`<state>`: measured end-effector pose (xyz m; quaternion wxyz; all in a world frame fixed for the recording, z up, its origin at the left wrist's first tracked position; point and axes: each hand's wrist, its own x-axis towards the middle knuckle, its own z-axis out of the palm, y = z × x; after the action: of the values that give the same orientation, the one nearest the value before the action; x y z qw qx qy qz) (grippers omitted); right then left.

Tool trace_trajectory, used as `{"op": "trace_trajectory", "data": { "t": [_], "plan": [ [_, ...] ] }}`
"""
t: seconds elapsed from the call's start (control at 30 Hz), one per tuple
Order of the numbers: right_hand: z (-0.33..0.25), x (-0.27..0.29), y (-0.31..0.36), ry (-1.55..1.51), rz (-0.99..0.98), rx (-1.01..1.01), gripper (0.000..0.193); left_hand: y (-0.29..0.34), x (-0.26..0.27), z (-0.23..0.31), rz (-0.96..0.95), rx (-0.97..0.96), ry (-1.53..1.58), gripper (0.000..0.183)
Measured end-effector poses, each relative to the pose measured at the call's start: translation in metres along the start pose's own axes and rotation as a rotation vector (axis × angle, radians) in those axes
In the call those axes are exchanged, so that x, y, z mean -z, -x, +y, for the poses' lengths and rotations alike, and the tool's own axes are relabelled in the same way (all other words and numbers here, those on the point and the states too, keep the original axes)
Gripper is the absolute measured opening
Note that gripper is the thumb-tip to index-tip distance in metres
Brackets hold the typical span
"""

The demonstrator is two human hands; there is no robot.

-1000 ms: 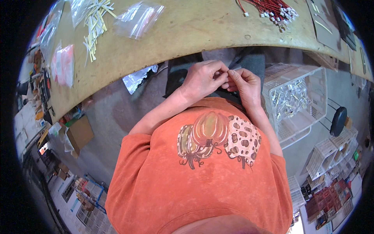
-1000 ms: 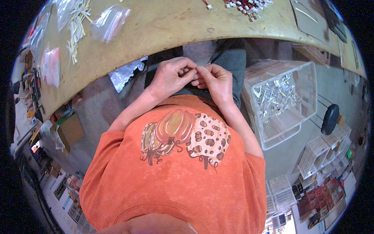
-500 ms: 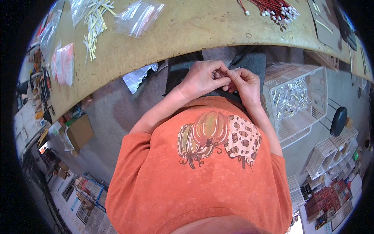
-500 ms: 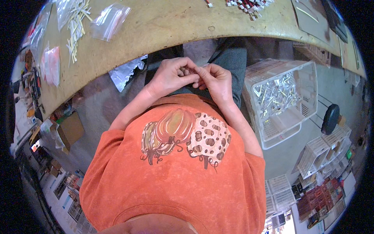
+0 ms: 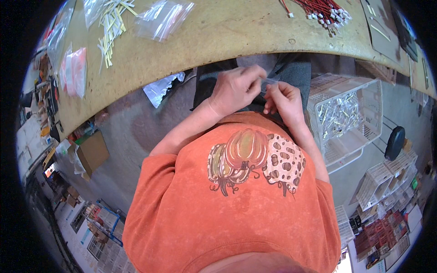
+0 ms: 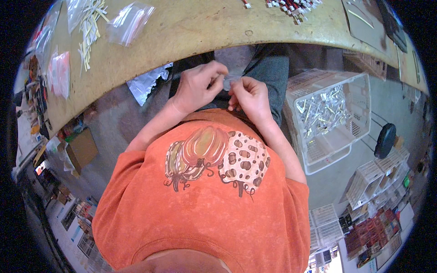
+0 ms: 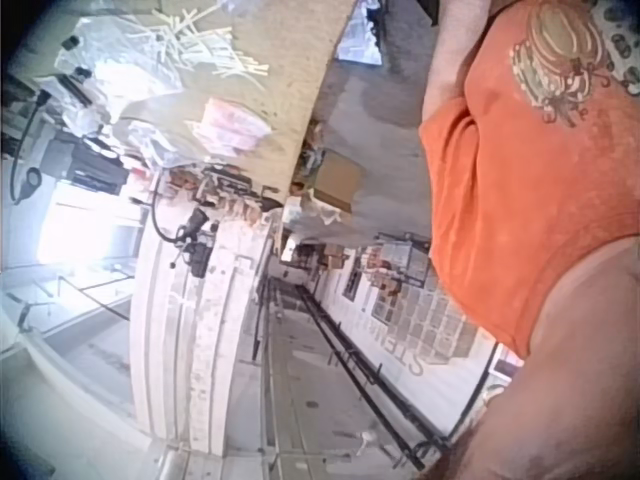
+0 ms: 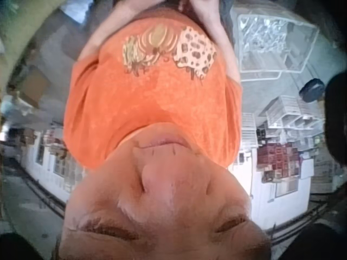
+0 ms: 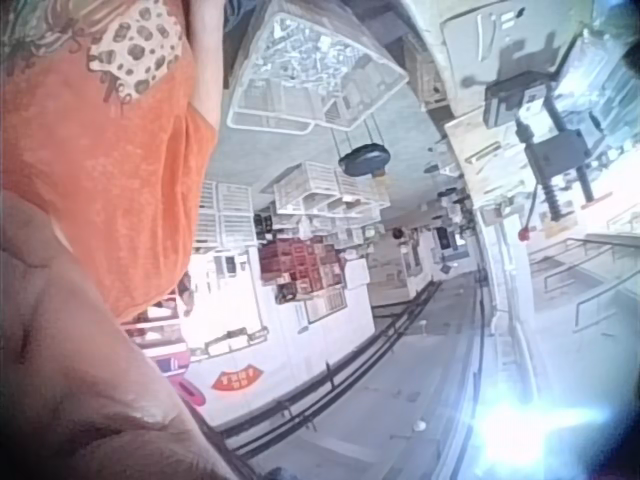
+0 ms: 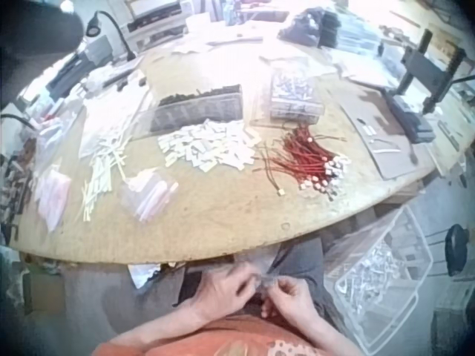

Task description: The person repeatedly picks small plastic bags and places red wires and white connectors into them, then seals the bags and sets them aside. The process is repeated multiple times with consistent hand movements.

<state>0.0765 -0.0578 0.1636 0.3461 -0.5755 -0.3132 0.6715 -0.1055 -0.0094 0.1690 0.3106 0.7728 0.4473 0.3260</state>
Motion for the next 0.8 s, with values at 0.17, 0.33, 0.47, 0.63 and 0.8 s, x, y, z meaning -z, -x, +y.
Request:
{"op": "trace_trajectory", "data": {
  "t": [0.17,0.33,0.47,0.63,0.8],
  "plan": [
    [-0.011,0.005,-0.004,-0.056,-0.079,-0.060,0.037,0.002,0.015,0.007,-0.179,-0.267,-0.085,0.008],
    [-0.012,0.016,-0.009,-0.091,-0.121,-0.069,0.036,0.004,0.027,0.012,-0.296,-0.089,0.223,0.011],
    [-0.018,0.014,-0.017,0.310,-0.055,0.058,0.030,0.006,0.027,0.001,-0.094,-0.096,0.052,0.012],
    [-0.052,-0.013,-0.011,0.965,0.317,0.657,0.008,0.016,0.037,-0.003,-0.168,-0.041,0.095,0.013],
    [-0.089,-0.032,0.003,0.863,0.022,0.798,0.017,0.019,0.052,0.001,-0.087,-0.054,0.167,0.013]
  ]
}}
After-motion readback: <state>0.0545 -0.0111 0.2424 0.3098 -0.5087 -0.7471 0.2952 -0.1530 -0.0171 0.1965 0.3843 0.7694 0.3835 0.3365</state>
